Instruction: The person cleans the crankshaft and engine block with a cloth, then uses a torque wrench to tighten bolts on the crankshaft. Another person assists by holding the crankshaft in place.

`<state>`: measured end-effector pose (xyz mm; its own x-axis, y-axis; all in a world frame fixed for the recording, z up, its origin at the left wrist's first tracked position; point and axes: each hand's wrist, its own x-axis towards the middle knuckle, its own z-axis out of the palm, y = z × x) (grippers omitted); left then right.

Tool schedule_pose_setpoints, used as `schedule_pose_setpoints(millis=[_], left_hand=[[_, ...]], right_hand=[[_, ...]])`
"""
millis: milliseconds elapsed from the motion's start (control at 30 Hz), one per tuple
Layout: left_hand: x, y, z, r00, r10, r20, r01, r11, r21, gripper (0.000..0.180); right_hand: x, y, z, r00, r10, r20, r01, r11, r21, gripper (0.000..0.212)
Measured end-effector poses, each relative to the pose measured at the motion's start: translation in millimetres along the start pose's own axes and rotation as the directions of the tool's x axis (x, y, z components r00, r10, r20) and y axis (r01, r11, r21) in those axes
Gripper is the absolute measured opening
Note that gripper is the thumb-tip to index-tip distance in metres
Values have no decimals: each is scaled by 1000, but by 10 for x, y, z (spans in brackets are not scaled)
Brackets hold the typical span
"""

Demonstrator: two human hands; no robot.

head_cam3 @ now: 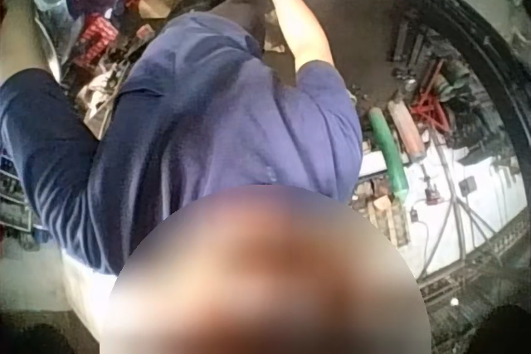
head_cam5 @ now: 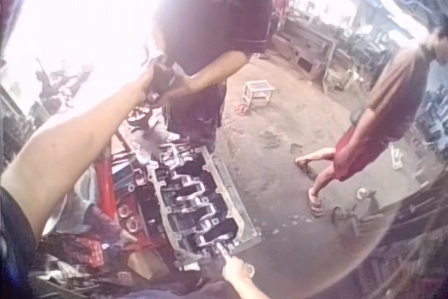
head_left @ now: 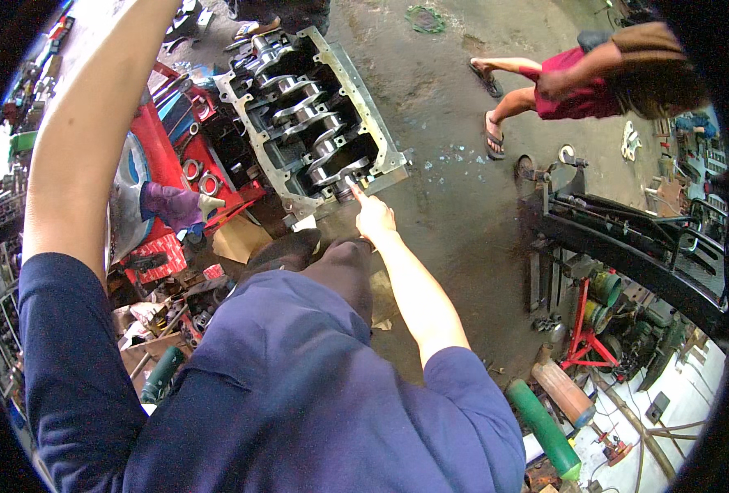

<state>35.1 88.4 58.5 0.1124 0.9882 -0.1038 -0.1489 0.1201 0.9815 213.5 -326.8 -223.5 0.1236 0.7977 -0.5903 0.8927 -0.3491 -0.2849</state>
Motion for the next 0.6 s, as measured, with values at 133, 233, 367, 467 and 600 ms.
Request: schedule_pose_setpoints(millis=[133, 233, 367, 467, 600], left_hand=[[75, 16, -70, 1000, 17, 21, -20, 988, 150, 40], [145, -75, -203, 998, 42, 38, -52, 936, 347, 40], [368, -301, -555, 988, 128, 87, -151, 662, 734, 40], [231, -395, -762, 961, 244, 128, -203, 311, 928, 40], [-956, -576, -615, 888, 159, 432, -461, 291, 839, 41]], right_hand=[[-12, -8, -20, 999, 7, -48, -1, 992, 129, 71], [19, -69, 63, 999, -16, -33, 18, 999, 51, 73], [59, -37, 107, 994, -57, -92, 69, 989, 134, 62], [61, -9, -9, 980, 35, -194, 71, 855, 514, 41], [3, -138, -363, 868, 176, -464, 322, 511, 797, 6]])
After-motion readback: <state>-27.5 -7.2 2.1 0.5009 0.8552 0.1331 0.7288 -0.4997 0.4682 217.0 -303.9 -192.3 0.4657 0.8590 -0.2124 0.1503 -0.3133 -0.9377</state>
